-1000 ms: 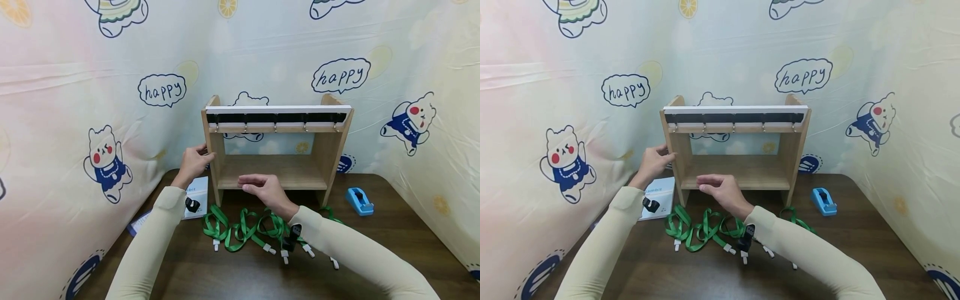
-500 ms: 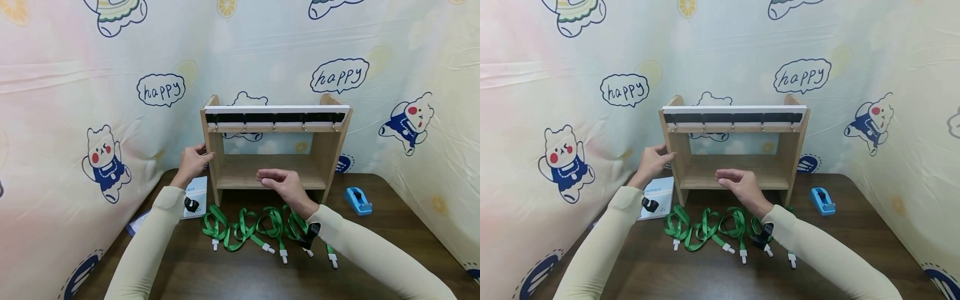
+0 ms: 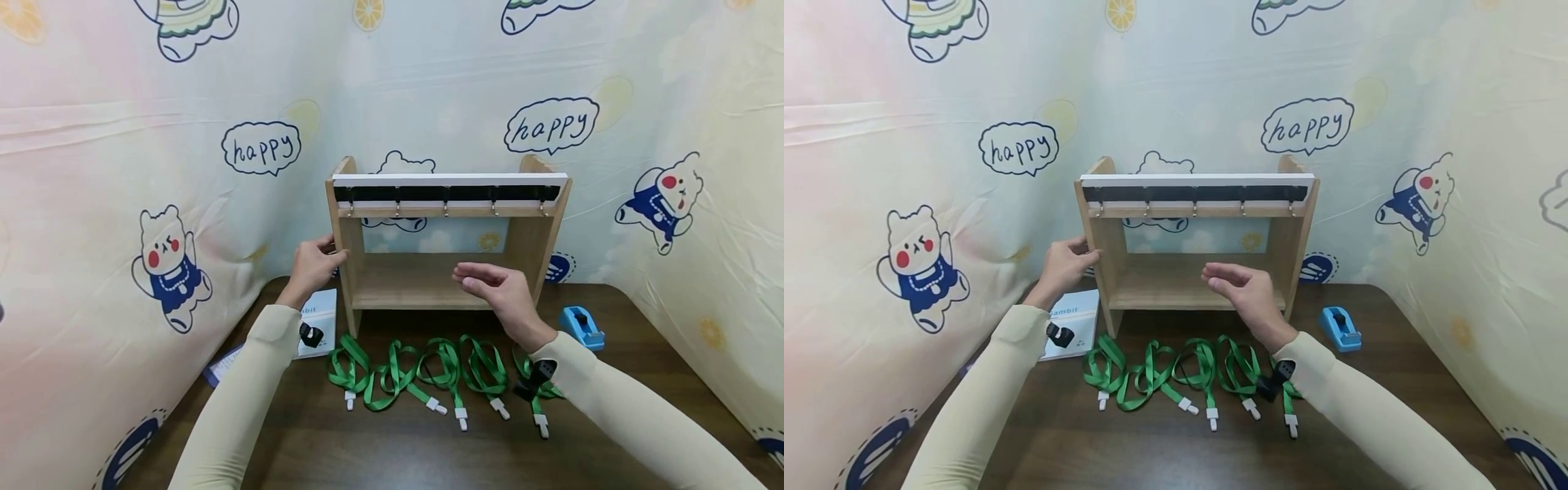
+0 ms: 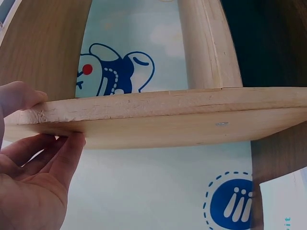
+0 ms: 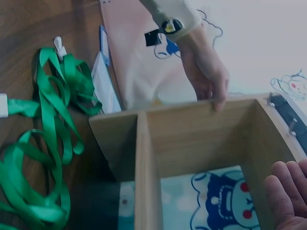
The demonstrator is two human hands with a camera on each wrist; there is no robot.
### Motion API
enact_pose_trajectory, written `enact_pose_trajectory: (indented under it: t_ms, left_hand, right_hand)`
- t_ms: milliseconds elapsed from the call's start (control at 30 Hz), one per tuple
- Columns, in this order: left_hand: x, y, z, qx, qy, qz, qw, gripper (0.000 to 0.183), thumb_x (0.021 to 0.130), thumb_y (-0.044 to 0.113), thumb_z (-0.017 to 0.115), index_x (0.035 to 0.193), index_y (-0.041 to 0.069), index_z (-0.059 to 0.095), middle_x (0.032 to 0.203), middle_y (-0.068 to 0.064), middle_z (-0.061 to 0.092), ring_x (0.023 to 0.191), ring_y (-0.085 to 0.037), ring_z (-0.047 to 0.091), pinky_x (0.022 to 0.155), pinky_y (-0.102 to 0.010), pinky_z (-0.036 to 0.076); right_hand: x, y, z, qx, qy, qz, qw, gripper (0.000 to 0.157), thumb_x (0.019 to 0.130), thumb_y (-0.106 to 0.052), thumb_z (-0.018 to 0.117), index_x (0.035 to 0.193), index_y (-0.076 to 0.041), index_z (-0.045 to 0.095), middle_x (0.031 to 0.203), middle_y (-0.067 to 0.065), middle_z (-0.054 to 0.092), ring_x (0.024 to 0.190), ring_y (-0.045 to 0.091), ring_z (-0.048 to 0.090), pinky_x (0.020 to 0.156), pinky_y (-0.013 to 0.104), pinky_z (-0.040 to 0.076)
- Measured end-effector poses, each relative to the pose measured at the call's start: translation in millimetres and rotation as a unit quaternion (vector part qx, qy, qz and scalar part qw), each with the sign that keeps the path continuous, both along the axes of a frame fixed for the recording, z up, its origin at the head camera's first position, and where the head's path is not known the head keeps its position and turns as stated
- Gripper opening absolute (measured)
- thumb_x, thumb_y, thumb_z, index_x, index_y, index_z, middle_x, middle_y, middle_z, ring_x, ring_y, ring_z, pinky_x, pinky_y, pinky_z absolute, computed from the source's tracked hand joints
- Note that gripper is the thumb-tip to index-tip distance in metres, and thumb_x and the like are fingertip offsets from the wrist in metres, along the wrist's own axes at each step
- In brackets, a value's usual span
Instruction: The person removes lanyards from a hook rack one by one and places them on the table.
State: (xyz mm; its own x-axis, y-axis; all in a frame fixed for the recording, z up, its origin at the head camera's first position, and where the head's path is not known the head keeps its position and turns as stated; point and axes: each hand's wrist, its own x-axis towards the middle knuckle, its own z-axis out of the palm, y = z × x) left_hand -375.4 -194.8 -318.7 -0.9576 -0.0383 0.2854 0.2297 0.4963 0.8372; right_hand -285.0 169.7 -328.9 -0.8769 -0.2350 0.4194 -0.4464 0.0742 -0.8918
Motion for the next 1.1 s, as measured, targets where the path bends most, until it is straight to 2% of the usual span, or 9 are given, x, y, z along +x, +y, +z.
enact_pose_trajectory:
  t_ms: [333, 533, 700, 900, 967, 1033, 1100]
  left_hand:
    - [-2.4, 0, 0.3, -0.006, 0.000, 0.000, 1.0000, 0.065, 0.091, 0.030, 0.071, 0.151, 0.013, 0.049, 0.141, -0.018, 0.063, 0.126, -0.034, 0.064, 0.097, -0.048, 0.058]
    - [-3.6, 1, 0.1, -0.006, -0.001, 0.001, 1.0000, 0.065, 0.092, 0.031, 0.071, 0.150, 0.013, 0.049, 0.141, -0.017, 0.063, 0.126, -0.034, 0.065, 0.097, -0.048, 0.058]
    - [-5.4, 1, 1.1, -0.001, -0.004, -0.007, 1.0000, 0.067, 0.092, 0.033, 0.071, 0.151, 0.014, 0.048, 0.143, -0.016, 0.061, 0.127, -0.034, 0.064, 0.099, -0.049, 0.057]
    - [-1.2, -8, -0.6, -0.007, -0.019, -0.031, 0.9993, 0.070, 0.093, 0.042, 0.071, 0.153, 0.016, 0.046, 0.146, -0.015, 0.059, 0.127, -0.035, 0.063, 0.095, -0.051, 0.058]
    - [0.9, -12, -1.6, -0.024, -0.017, -0.034, 0.9990, 0.070, 0.093, 0.046, 0.070, 0.152, 0.016, 0.048, 0.145, -0.014, 0.060, 0.126, -0.034, 0.064, 0.093, -0.050, 0.059]
    - [4.1, -18, -2.5, -0.056, -0.008, -0.028, 0.9980, 0.070, 0.093, 0.051, 0.068, 0.151, 0.016, 0.050, 0.144, -0.014, 0.061, 0.125, -0.033, 0.065, 0.094, -0.049, 0.059]
    - [9.3, -24, -2.9, -0.097, 0.007, -0.021, 0.9951, 0.070, 0.093, 0.055, 0.065, 0.150, 0.016, 0.051, 0.144, -0.015, 0.061, 0.126, -0.033, 0.064, 0.097, -0.049, 0.058]
  right_hand:
    - [-0.1, 40, 7.6, -0.005, 0.003, -0.045, 0.999, 0.044, 0.097, -0.023, 0.068, 0.133, 0.003, 0.063, 0.123, 0.003, 0.075, 0.108, 0.006, 0.073, 0.093, 0.019, 0.058]
    - [1.5, 66, 9.6, -0.033, 0.018, -0.058, 0.998, 0.043, 0.097, -0.016, 0.068, 0.131, 0.010, 0.061, 0.116, -0.002, 0.078, 0.103, 0.005, 0.074, 0.090, 0.018, 0.058]
    - [3.5, 89, 13.7, -0.063, 0.032, -0.067, 0.995, 0.043, 0.097, -0.013, 0.067, 0.132, 0.012, 0.059, 0.116, -0.003, 0.077, 0.104, 0.004, 0.074, 0.091, 0.018, 0.057]
    - [2.0, 115, 16.1, -0.028, 0.034, -0.122, 0.992, 0.043, 0.097, -0.019, 0.067, 0.134, 0.002, 0.062, 0.115, -0.012, 0.075, 0.103, 0.000, 0.072, 0.089, 0.008, 0.053]
    - [-1.4, 124, 15.9, 0.003, 0.039, -0.148, 0.988, 0.044, 0.098, -0.023, 0.066, 0.136, -0.002, 0.061, 0.117, -0.016, 0.074, 0.104, -0.002, 0.070, 0.090, 0.006, 0.051]
    - [-4.7, 132, 15.5, 0.045, 0.047, -0.183, 0.981, 0.045, 0.099, -0.027, 0.065, 0.138, -0.005, 0.061, 0.120, -0.015, 0.072, 0.105, -0.006, 0.068, 0.090, 0.003, 0.049]
    - [-7.2, 141, 15.1, 0.094, 0.060, -0.220, 0.969, 0.046, 0.100, -0.032, 0.063, 0.139, -0.008, 0.061, 0.126, -0.009, 0.072, 0.105, -0.011, 0.065, 0.089, 0.002, 0.047]
